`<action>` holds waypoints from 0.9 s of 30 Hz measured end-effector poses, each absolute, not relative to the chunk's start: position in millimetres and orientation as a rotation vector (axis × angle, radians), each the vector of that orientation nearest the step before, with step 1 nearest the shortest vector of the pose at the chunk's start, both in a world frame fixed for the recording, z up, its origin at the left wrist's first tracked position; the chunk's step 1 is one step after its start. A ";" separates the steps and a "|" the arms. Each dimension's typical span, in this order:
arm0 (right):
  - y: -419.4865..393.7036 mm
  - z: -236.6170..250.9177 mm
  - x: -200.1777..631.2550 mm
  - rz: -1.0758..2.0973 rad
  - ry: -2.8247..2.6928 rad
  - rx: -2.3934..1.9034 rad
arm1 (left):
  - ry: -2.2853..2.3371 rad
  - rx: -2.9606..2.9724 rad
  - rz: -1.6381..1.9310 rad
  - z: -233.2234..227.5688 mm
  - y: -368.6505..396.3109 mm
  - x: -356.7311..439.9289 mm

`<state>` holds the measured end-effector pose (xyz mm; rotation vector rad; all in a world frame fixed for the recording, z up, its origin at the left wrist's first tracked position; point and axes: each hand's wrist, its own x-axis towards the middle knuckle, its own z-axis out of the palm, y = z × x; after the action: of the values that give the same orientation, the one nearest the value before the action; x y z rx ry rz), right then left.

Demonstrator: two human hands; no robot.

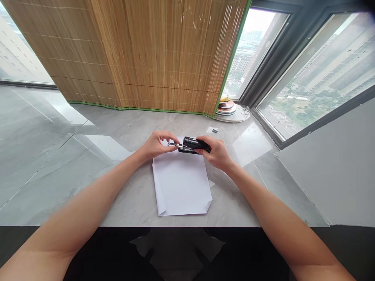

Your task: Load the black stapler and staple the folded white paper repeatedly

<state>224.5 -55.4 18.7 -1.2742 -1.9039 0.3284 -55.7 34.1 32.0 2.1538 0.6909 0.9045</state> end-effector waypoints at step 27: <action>-68.8 28.1 208.8 0.407 -2.006 -0.936 | 0.424 2.170 0.824 39.8 23.5 -47.7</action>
<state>208.8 -68.8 28.1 -0.9359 -2.0062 0.4067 -47.7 23.5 39.8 2.1701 0.4240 0.8235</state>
